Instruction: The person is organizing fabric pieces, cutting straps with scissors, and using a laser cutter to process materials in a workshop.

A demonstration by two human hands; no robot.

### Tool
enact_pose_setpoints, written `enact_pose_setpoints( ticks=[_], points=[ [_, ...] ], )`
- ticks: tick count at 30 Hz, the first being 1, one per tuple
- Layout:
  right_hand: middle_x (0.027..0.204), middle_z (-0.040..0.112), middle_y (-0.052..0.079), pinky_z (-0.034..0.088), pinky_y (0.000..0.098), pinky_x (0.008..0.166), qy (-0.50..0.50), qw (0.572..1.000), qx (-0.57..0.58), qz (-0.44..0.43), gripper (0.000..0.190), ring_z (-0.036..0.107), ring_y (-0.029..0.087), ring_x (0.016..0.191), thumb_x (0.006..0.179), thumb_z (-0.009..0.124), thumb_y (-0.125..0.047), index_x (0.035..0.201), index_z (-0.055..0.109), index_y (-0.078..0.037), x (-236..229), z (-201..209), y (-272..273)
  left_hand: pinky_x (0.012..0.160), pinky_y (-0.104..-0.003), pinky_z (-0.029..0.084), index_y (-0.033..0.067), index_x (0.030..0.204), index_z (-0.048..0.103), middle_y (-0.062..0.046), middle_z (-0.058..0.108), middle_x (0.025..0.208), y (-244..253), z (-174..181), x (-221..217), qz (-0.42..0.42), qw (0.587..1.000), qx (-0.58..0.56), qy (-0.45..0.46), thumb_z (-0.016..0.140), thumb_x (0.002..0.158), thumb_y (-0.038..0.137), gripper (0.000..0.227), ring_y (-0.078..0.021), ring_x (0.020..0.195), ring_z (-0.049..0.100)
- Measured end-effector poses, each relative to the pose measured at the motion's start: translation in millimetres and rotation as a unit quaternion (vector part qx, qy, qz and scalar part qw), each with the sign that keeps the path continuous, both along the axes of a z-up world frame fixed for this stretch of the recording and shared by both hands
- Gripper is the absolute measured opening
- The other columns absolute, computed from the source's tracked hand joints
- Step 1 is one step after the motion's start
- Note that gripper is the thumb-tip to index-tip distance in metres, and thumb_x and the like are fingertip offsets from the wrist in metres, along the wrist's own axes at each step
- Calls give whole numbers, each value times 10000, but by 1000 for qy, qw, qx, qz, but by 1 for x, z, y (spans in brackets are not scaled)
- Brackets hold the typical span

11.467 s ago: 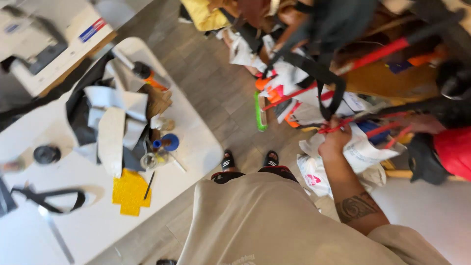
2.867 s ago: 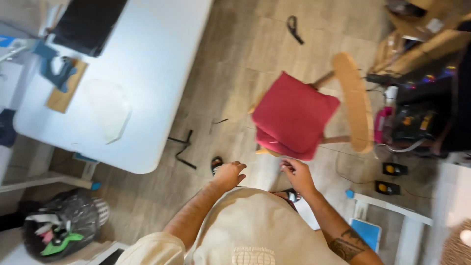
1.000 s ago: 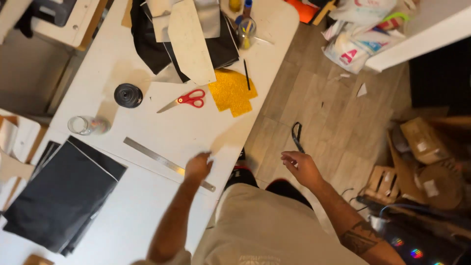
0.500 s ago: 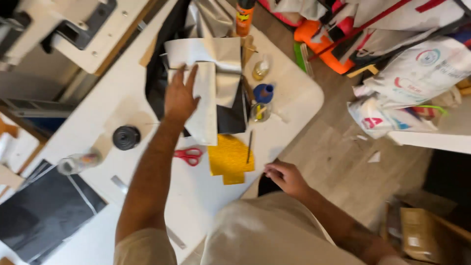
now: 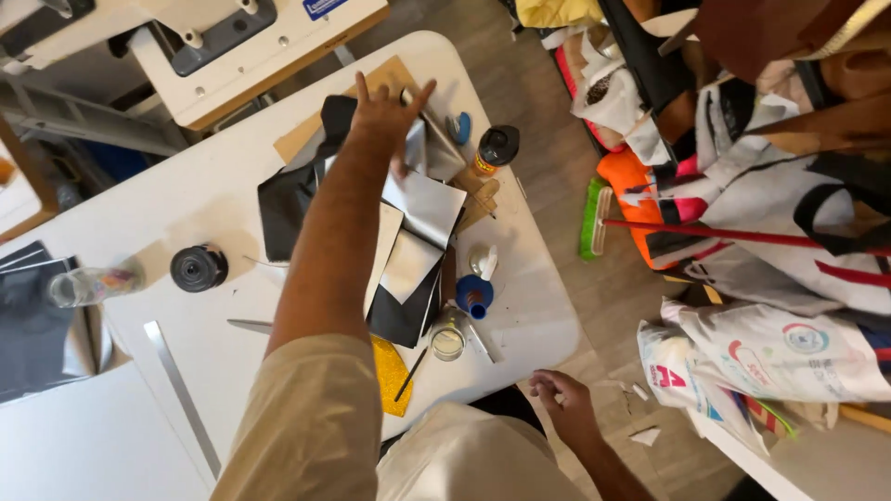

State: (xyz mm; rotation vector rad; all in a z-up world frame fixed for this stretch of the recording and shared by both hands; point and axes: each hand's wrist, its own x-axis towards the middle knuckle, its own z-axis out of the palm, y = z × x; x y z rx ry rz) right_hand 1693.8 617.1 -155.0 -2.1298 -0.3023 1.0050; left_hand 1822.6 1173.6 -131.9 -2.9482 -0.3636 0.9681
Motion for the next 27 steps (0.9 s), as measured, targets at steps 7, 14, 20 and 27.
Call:
enact_pose_setpoints(
  ticks=[7,14,20,27],
  points=[
    [944,834,70,625,292,737,-5,995,58,78,253,792,165,809,921,618,-148,1085,777,-39,43,-11,20,1268,-540,12,178,1697,-16,-120,731,1254,-43,-6,-128,-70,996,55,-10,482,987,152,867,-307,1446,464],
    [875,790,83,604,330,701,-82,960,202,176,195,764,200,758,937,635,-63,1082,763,-44,61,12,88,1110,-470,435,144,1025,697,-49,722,817,-81,-75,-248,-53,927,34,-370,645,845,109,190,-233,903,668],
    [808,757,110,577,382,661,-166,921,290,203,171,719,266,698,941,687,-88,1087,769,-51,52,62,203,1042,-457,500,129,891,666,-56,594,711,-106,-88,-308,-37,880,54,-471,644,891,100,36,-232,841,638],
    [1501,442,332,454,644,1056,-204,939,-61,269,831,486,525,1351,837,785,-398,1467,491,58,28,71,326,1053,-433,510,115,864,660,-66,570,705,-110,-101,-364,3,863,76,-499,624,930,75,85,-242,837,629]
  ],
)
